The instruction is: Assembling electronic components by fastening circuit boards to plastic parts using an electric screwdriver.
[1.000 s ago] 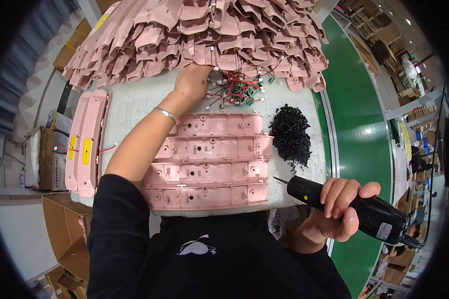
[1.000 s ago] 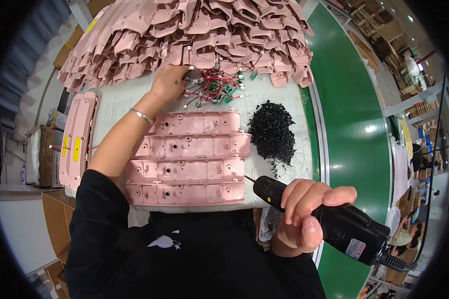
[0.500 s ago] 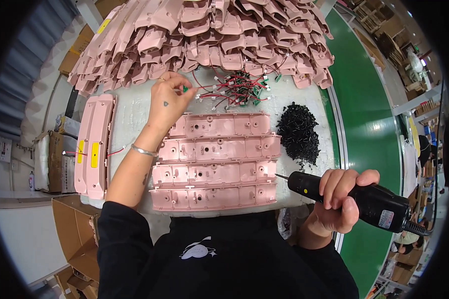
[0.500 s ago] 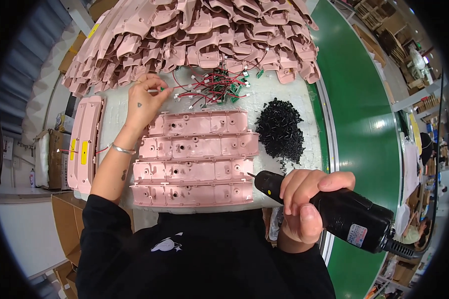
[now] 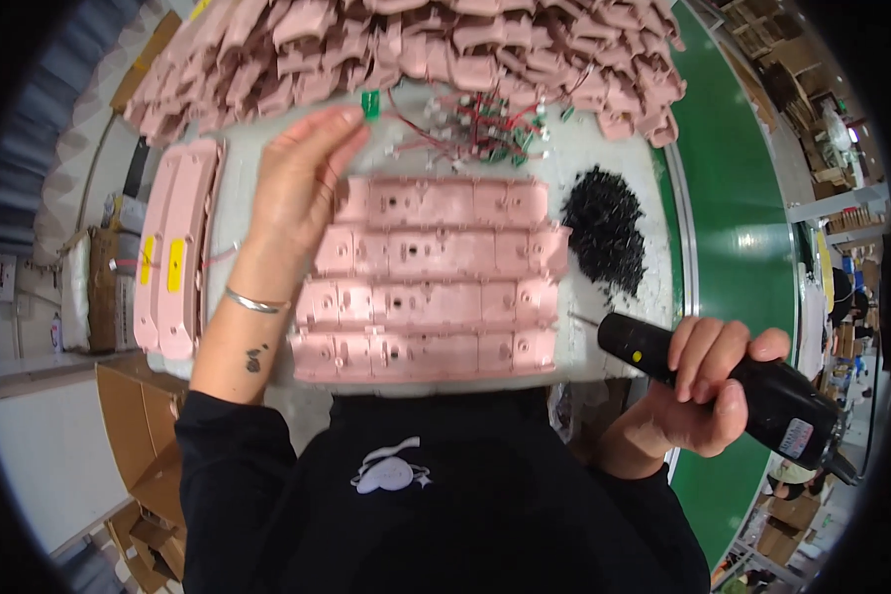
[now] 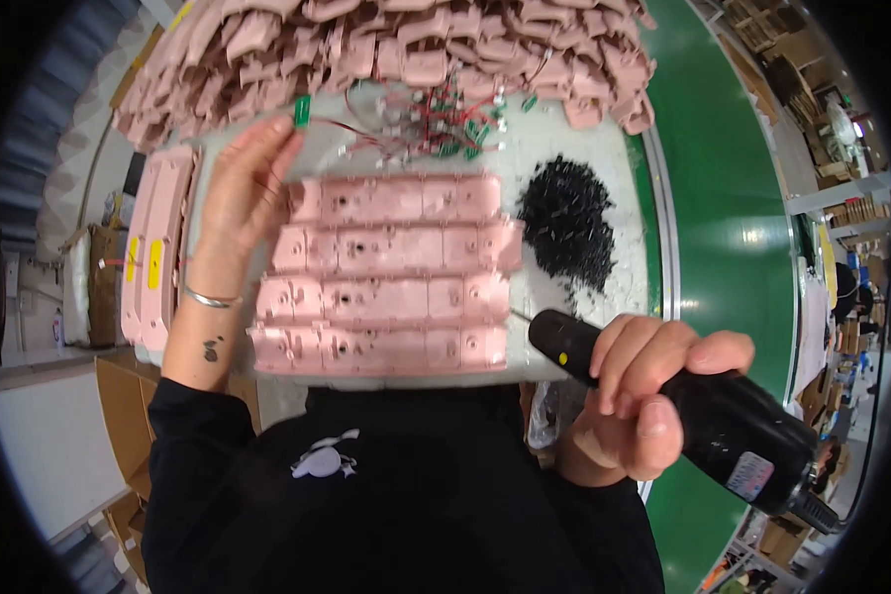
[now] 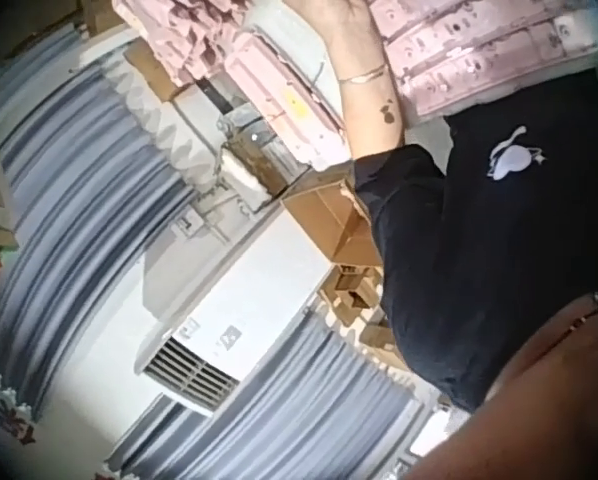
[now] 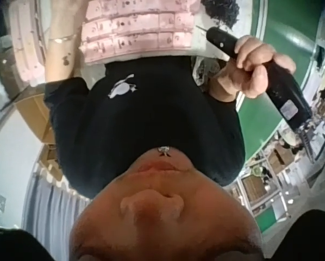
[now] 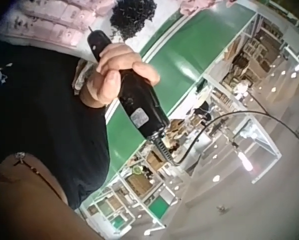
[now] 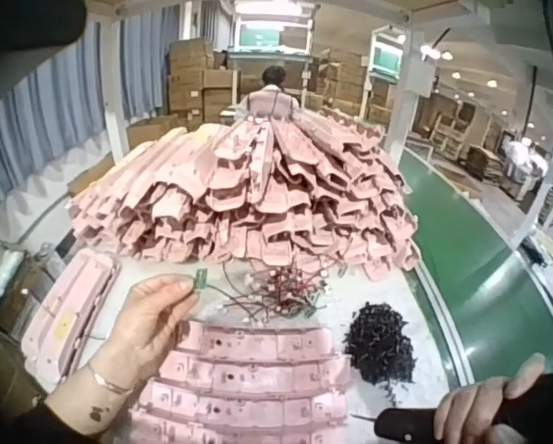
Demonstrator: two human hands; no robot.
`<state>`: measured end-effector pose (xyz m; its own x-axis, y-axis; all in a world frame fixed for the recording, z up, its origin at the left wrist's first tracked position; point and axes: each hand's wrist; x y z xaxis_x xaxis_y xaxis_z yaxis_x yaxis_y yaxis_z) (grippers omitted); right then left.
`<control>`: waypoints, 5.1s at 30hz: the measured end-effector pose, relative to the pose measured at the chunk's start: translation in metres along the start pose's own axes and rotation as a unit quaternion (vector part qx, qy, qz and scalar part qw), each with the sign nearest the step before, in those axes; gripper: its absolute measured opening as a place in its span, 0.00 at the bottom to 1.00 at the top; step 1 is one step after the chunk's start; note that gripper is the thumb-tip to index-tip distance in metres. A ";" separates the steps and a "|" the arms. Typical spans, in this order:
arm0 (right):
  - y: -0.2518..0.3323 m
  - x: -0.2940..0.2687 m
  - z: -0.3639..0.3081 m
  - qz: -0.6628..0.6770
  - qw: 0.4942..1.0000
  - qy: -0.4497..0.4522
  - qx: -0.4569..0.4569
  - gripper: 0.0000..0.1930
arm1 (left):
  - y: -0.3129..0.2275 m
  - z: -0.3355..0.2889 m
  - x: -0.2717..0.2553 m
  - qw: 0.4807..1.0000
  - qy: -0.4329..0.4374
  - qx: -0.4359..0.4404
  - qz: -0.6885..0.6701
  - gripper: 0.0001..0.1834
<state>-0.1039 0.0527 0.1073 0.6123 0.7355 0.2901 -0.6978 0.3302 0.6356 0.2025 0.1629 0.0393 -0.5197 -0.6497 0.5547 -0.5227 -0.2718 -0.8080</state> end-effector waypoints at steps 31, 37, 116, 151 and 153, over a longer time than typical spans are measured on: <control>0.001 -0.010 -0.009 -0.011 1.000 -0.021 0.007 0.19 | -0.026 0.030 -0.016 0.823 0.101 0.177 0.530 0.10; 0.000 -0.011 -0.007 0.004 1.000 -0.023 0.005 0.18 | -0.046 -0.030 -0.024 0.865 0.019 0.216 0.452 0.11; -0.011 -0.061 -0.022 -0.176 0.966 -0.188 0.008 0.16 | 0.061 -0.156 0.000 0.690 0.140 0.262 0.660 0.11; 0.027 -0.043 0.011 0.015 0.994 -0.010 -0.108 0.16 | 0.103 -0.044 0.146 0.874 0.364 -0.037 0.320 0.04; 0.033 -0.036 0.011 0.048 0.992 -0.030 -0.117 0.16 | 0.102 -0.047 0.138 0.892 0.361 -0.114 0.247 0.03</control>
<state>-0.1445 0.0303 0.1259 0.5554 0.7354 0.3882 -0.8165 0.3939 0.4221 0.0460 0.0793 0.0428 -0.9813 -0.0007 0.1927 -0.1912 0.1253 -0.9735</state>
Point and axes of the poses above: each hand's wrist, its own z-axis towards the middle knuckle, its own x-axis out of the palm, y = z × x, and after that the axes turned 6 degrees about -x, right-handed
